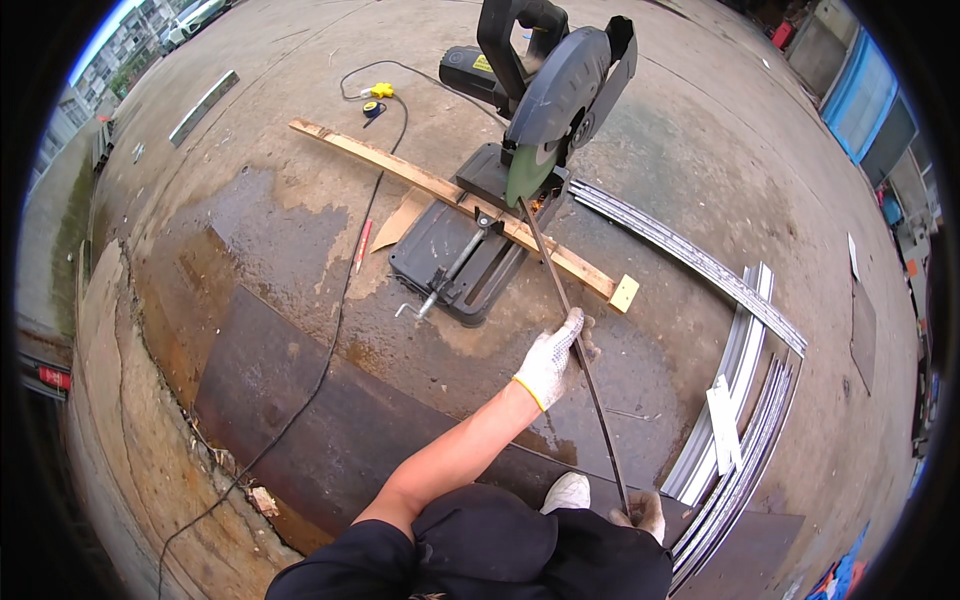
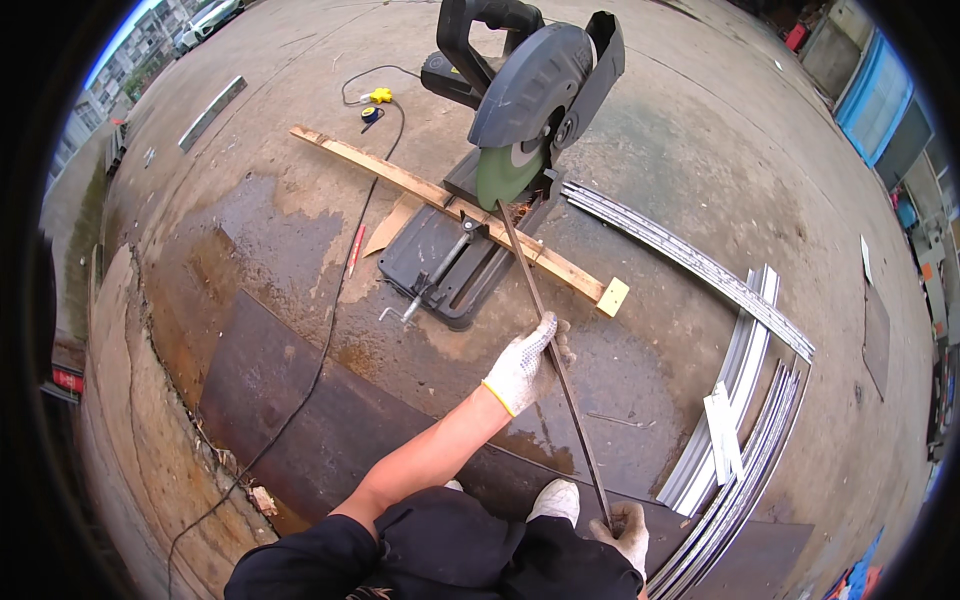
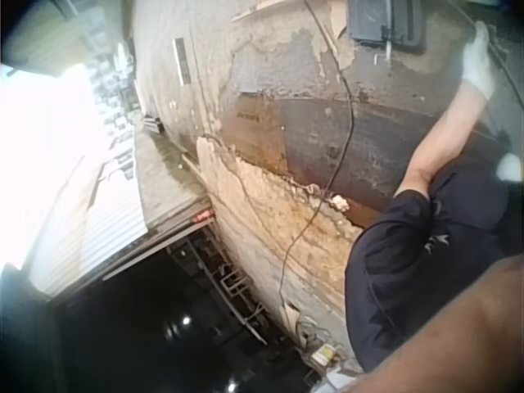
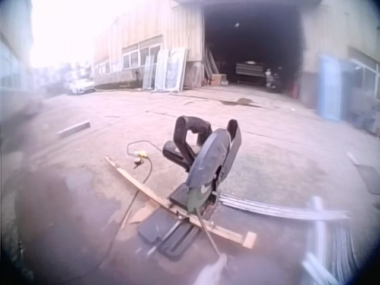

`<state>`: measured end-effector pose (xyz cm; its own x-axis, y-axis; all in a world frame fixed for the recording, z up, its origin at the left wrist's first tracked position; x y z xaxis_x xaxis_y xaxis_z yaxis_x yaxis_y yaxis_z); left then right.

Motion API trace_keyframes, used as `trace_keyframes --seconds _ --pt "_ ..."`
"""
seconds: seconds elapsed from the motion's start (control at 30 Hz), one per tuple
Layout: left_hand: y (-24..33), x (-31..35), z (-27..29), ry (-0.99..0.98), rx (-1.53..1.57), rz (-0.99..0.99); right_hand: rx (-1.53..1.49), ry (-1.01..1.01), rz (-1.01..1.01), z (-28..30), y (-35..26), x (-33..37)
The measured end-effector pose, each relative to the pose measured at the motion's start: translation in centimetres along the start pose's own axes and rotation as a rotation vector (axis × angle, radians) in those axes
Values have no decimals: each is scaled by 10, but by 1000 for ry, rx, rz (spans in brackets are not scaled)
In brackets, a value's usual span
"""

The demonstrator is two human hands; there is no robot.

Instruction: The person repeatedly picks up long metal rods, positions them under a chop saw, and cuts them into shorter pieces. The cut pieces are placed in a growing pile on the floor. The person wears gloves and uses both hands to handle the rods and operate the saw.

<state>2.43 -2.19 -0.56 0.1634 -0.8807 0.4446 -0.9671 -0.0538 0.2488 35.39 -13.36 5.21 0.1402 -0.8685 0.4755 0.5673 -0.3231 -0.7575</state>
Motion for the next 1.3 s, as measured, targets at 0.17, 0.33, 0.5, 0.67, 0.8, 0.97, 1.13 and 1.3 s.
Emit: trace_keyframes --seconds 0.17,0.33,0.5,0.67,0.8,0.97,1.13,1.3 --pt "0 6 -8 57 -15 -96 -125 -125 -79 4 -25 6" --pt "1 3 -4 -52 125 -66 54 -143 -97 8 -29 5" --pt "8 4 -6 -197 144 14 183 -10 13 8 -27 1" --pt "3 30 -35 -255 28 50 85 131 61 4 -34 3" --pt "-7 60 -67 -648 -312 -66 -62 -54 -4 30 -31 1" --pt "-41 110 -102 -869 -650 -4 -536 164 311 71 -44 5" --pt "-42 131 -116 -1200 -990 278 -716 159 946 89 -159 10" --pt "-77 129 -84 -977 -803 566 -770 188 1106 86 -204 -4"
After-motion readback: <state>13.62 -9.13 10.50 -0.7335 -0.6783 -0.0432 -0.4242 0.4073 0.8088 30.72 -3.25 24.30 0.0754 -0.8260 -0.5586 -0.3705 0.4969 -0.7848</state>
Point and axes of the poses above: each hand's wrist, its own x-axis away from the middle knuckle, its own z-axis out of the back of the hand, y = z × x, the point moved 2 cm from there along -x, towards the middle knuckle
